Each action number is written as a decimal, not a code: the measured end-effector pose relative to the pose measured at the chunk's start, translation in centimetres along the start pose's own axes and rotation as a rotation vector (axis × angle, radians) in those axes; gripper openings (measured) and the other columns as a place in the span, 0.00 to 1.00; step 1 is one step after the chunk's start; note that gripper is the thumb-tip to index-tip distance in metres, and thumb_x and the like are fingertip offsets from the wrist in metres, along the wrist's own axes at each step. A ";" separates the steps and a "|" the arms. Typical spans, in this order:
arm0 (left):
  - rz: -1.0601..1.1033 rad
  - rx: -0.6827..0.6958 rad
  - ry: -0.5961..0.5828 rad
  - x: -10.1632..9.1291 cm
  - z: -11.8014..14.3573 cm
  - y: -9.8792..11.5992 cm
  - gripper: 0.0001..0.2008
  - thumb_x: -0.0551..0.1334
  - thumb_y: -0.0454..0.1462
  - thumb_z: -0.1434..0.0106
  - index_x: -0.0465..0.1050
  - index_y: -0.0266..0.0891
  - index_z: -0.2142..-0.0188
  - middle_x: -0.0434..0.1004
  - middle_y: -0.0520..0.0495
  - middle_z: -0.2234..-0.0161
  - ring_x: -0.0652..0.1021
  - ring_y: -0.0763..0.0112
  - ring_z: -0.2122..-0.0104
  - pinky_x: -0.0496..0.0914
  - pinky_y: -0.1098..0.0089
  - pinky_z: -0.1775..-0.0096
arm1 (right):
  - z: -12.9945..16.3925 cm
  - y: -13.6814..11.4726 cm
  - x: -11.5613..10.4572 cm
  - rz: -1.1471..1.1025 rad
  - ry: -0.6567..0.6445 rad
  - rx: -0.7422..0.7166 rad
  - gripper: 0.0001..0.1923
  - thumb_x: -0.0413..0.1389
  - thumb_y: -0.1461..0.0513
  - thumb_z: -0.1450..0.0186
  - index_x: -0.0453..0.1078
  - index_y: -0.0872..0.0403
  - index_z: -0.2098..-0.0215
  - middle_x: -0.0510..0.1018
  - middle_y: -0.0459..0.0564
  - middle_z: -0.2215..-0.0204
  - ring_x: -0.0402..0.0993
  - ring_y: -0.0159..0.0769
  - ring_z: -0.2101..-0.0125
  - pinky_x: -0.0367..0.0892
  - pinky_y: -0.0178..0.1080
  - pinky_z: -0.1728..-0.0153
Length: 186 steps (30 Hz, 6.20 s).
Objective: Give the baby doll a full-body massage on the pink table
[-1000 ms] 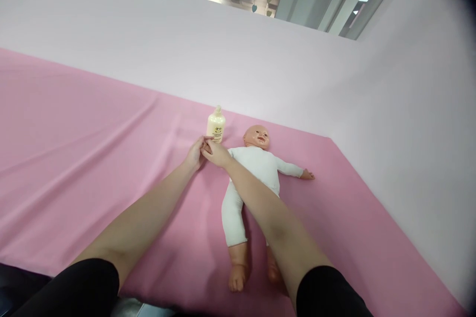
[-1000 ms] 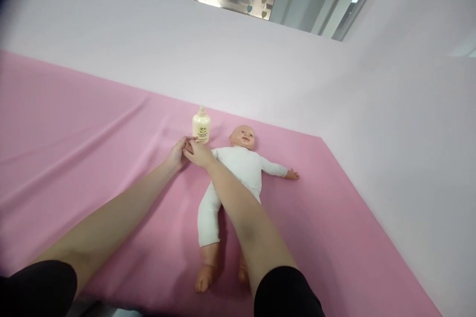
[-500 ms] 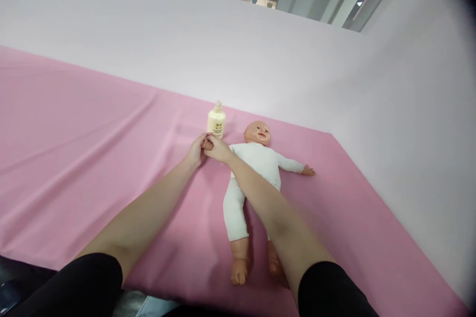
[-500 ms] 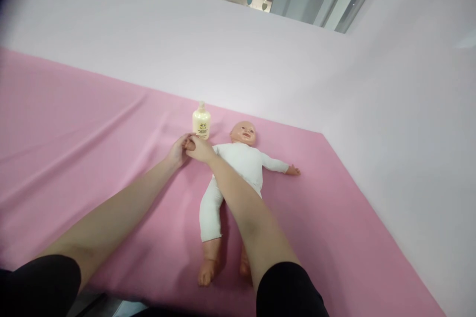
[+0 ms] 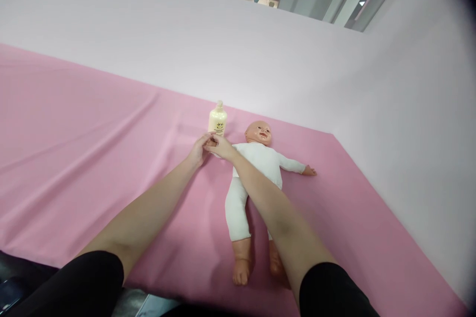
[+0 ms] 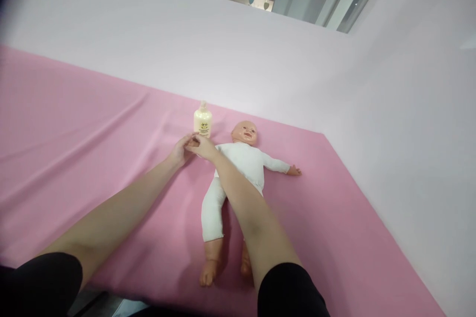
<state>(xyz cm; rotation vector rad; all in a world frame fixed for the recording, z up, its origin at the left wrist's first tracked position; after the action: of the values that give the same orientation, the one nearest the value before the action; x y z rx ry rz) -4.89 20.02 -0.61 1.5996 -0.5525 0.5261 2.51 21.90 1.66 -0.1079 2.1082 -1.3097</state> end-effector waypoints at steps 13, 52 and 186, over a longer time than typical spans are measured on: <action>-0.024 0.013 0.069 -1.0 -0.4 -0.1 0.11 0.62 0.42 0.47 0.72 0.39 0.64 0.76 0.48 0.64 0.75 0.68 0.65 0.69 0.70 0.67 | 0.6 -1.7 0.0 0.316 0.019 -0.132 0.15 0.44 0.57 0.33 0.68 0.56 0.64 0.73 0.49 0.67 0.69 0.32 0.67 0.62 0.35 0.62; -0.001 0.065 -0.001 0.4 0.1 0.6 0.18 0.55 0.51 0.40 0.71 0.38 0.68 0.76 0.47 0.64 0.76 0.67 0.62 0.70 0.67 0.59 | 0.2 -1.6 -0.3 0.102 0.001 0.002 0.14 0.57 0.55 0.42 0.71 0.56 0.63 0.75 0.47 0.68 0.70 0.33 0.66 0.63 0.36 0.62; 0.317 -0.839 -0.709 13.9 25.3 -3.9 0.21 0.62 0.40 0.40 0.66 0.34 0.49 0.74 0.40 0.55 0.73 0.59 0.51 0.61 0.59 0.46 | 27.6 -15.8 -3.6 0.388 0.136 -0.662 0.20 0.38 0.53 0.31 0.64 0.56 0.56 0.75 0.56 0.57 0.69 0.38 0.51 0.68 0.46 0.53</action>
<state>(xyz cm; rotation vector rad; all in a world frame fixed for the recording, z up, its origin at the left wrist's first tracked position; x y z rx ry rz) 8.80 -5.53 2.74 0.8434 -1.3652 -0.0941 16.77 -5.99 8.33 0.1117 2.4453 -0.3772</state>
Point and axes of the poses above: each hand's wrist, its own z-axis away from the middle knuckle, its own x-axis out of the palm, y = z × x, the point moved 6 cm from there along -z, towards the middle knuckle
